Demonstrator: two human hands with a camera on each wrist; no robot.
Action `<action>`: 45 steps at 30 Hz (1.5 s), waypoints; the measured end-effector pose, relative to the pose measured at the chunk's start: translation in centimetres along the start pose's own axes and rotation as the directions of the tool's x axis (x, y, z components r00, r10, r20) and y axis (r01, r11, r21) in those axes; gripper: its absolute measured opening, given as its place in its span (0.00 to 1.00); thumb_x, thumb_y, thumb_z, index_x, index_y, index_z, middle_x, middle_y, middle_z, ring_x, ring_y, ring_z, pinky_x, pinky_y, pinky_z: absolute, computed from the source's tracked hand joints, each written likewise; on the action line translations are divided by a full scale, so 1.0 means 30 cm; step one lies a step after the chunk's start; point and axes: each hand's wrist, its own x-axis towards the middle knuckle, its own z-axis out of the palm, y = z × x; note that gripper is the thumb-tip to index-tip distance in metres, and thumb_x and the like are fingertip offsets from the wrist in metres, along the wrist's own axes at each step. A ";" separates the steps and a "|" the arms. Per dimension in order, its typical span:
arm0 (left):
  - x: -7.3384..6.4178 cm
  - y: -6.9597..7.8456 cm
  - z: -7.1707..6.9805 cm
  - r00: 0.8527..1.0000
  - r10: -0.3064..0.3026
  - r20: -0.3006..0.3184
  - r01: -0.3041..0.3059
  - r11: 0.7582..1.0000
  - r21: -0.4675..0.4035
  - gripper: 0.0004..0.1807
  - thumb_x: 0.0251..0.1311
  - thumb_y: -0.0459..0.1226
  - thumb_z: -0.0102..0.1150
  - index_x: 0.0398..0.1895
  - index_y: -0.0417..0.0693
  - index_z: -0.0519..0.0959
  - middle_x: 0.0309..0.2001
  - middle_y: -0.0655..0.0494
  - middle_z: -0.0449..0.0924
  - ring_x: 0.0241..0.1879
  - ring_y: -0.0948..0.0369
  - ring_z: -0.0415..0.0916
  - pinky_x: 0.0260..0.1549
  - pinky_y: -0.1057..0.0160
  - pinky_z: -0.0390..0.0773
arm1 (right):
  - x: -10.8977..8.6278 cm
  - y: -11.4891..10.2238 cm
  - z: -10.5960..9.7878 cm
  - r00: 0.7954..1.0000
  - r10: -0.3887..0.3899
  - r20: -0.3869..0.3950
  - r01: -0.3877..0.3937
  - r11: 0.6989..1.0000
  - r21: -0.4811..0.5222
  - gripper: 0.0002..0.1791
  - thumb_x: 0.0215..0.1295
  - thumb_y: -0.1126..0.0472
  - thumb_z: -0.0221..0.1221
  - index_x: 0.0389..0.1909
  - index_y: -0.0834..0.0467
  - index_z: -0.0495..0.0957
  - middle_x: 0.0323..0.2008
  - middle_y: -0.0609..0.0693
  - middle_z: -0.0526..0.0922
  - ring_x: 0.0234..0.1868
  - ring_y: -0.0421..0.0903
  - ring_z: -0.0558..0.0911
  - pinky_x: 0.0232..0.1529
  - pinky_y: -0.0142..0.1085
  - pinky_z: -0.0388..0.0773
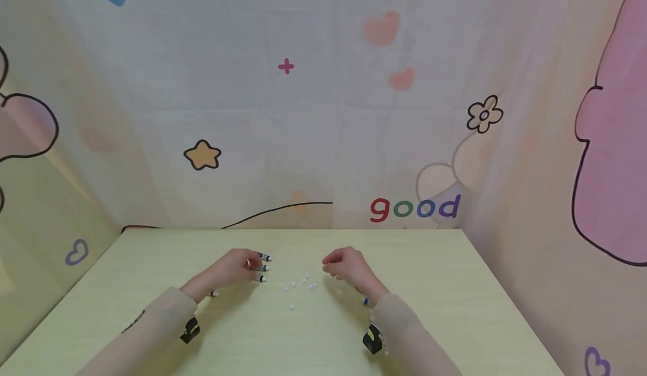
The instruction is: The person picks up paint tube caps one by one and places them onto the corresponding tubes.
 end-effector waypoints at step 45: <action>-0.063 0.003 0.008 0.992 -0.062 0.111 0.058 0.998 0.037 0.10 0.52 0.29 0.74 0.36 0.46 0.82 0.31 0.56 0.77 0.32 0.60 0.72 0.37 0.56 0.75 | -0.001 0.031 0.084 0.985 -0.067 0.156 0.085 0.990 -0.113 0.14 0.58 0.67 0.70 0.46 0.64 0.83 0.31 0.47 0.80 0.34 0.43 0.75 0.37 0.37 0.73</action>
